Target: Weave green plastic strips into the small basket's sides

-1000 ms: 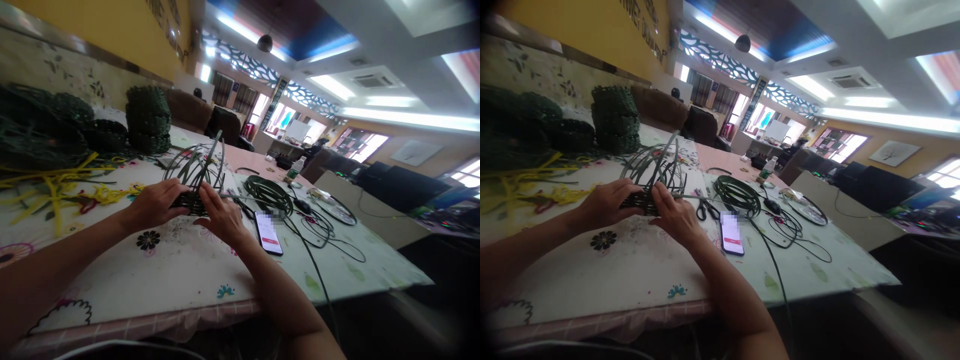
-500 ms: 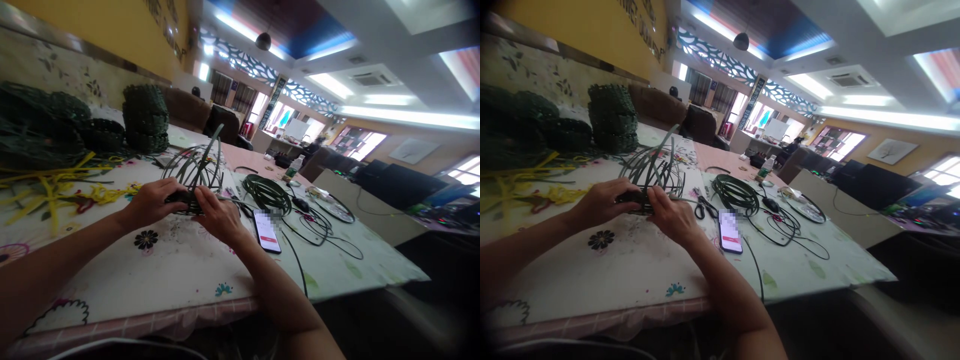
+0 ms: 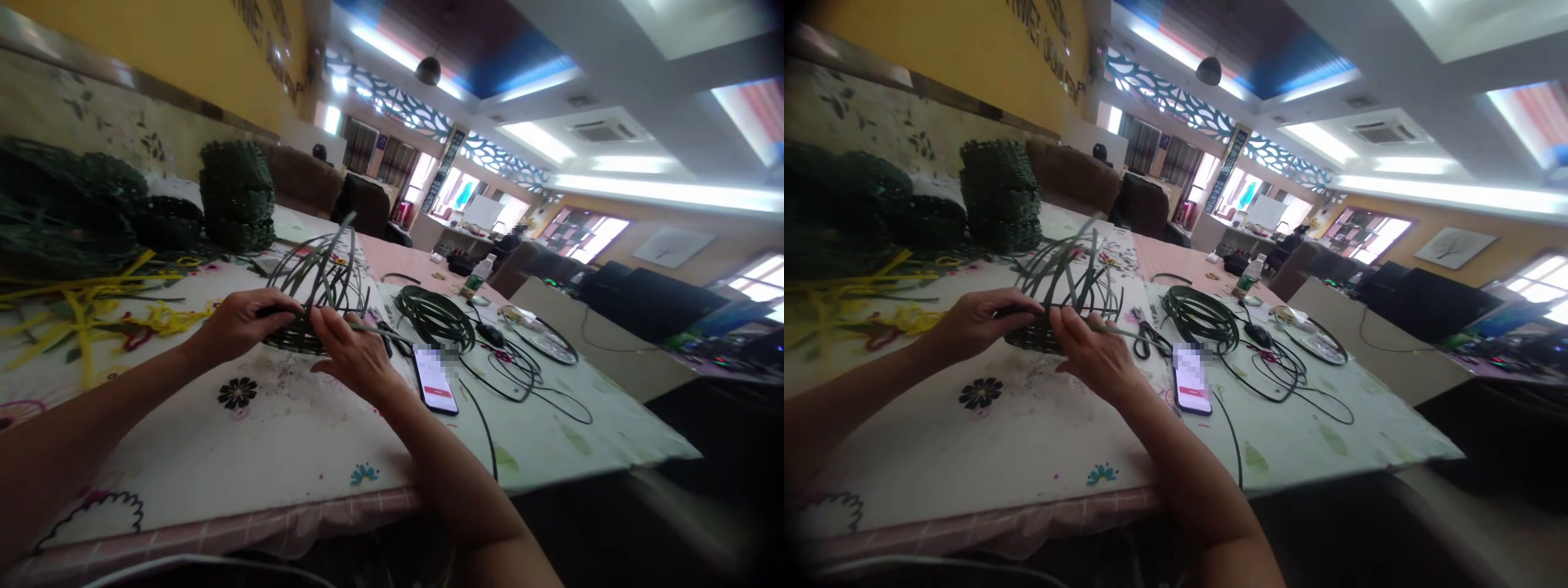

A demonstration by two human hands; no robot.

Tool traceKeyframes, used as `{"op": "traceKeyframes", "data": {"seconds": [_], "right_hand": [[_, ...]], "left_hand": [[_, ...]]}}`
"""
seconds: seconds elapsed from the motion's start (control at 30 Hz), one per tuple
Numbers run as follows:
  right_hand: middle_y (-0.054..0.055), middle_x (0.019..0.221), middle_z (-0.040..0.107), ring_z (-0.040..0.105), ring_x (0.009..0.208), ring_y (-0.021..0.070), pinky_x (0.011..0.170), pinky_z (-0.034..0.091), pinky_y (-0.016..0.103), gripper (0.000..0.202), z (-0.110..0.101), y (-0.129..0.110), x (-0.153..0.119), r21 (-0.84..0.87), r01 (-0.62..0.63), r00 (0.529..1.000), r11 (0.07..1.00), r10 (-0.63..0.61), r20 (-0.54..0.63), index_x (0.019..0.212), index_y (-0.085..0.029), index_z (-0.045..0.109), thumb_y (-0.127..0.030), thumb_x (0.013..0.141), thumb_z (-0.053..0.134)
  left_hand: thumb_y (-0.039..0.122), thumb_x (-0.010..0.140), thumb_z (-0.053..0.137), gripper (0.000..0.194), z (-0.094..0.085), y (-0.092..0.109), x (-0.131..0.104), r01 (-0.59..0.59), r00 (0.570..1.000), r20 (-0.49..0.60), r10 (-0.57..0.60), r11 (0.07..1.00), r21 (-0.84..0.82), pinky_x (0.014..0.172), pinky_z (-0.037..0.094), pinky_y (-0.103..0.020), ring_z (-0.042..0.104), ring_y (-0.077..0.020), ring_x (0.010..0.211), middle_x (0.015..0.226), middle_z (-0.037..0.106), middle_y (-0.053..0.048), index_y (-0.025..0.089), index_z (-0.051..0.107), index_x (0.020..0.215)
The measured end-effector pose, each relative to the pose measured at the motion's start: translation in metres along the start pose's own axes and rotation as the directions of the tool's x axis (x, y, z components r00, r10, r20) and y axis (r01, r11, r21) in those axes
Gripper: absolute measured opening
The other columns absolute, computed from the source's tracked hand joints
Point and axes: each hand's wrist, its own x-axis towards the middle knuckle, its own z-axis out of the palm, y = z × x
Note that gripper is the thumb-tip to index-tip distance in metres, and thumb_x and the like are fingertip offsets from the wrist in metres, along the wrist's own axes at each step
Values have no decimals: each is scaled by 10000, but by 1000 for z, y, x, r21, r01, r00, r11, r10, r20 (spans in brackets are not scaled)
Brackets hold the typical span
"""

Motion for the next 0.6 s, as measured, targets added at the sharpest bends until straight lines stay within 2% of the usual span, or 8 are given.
{"op": "traceKeyframes", "data": {"seconds": [0.1, 0.17, 0.27, 0.33, 0.4, 0.43, 0.5, 0.6], "right_hand": [[134, 1483, 602, 588, 1079, 282, 887, 556, 421, 613, 4, -1, 1, -74, -11, 1000, 997, 9, -25, 1560, -142, 433, -248, 994, 644], [132, 1422, 628, 584, 1050, 264, 882, 544, 405, 528, 11, 0, 1, -82, -7, 999, 997, 3, -48, 1534, -132, 458, -190, 1018, 556], [141, 1303, 655, 585, 999, 238, 834, 522, 377, 431, 16, 1, 2, -64, -17, 996, 998, 11, -91, 1466, -119, 507, -171, 1038, 501], [128, 1182, 676, 578, 940, 222, 776, 496, 368, 362, 15, 1, 2, -63, -17, 992, 998, 9, -126, 1410, -111, 538, -158, 1057, 471], [106, 1059, 681, 562, 886, 214, 731, 470, 369, 317, 12, 0, 3, -67, -8, 988, 998, -3, -154, 1360, -103, 561, -134, 1074, 429], [98, 1020, 676, 554, 874, 216, 723, 464, 372, 311, 10, 0, 4, -64, -8, 987, 998, -3, -158, 1346, -103, 567, -124, 1079, 409], [94, 982, 665, 547, 875, 223, 726, 467, 378, 307, 7, -3, 4, -38, -13, 989, 999, 8, -145, 1331, -103, 572, -122, 1084, 390], [95, 980, 658, 555, 891, 227, 749, 490, 379, 301, 8, -7, 4, 45, -15, 996, 999, 19, -87, 1310, -115, 584, -124, 1081, 389]], "left_hand": [[354, 936, 685, 182, -2, 0, 1, 32, 999, -10, -32, 999, -8, 801, 559, -276, 691, -166, 796, 890, 763, -22, 207, 786, 975], [363, 959, 667, 197, -2, 0, 1, -14, 1000, 9, 14, 999, 38, 801, 563, -290, 689, -172, 803, 907, 756, -30, 209, 778, 1009], [361, 997, 643, 206, 3, 3, -2, -182, 981, -18, 191, 953, 241, 909, 567, -366, 699, -228, 969, 1041, 756, -66, 228, 764, 1097], [344, 988, 677, 204, 9, 9, -7, -283, 933, -80, 350, 854, 436, 1013, 544, -440, 678, -279, 1122, 1190, 738, -101, 242, 749, 1149], [317, 960, 728, 274, 15, 16, -12, -324, 882, -113, 458, 763, 559, 1068, 525, -476, 661, -306, 1207, 1303, 706, -125, 249, 712, 1225], [306, 953, 740, 334, 19, 19, -15, -327, 882, -108, 458, 761, 560, 1084, 523, -476, 661, -307, 1230, 1338, 697, -128, 251, 679, 1277], [325, 967, 723, 386, 27, 24, -19, -318, 909, -93, 406, 822, 473, 1059, 552, -454, 689, -296, 1208, 1334, 710, -125, 245, 617, 1329], [381, 995, 665, 418, 36, 23, -22, -185, 973, -69, 218, 929, 322, 953, 608, -407, 735, -289, 1141, 1309, 729, -143, 214, 569, 1365]]}}
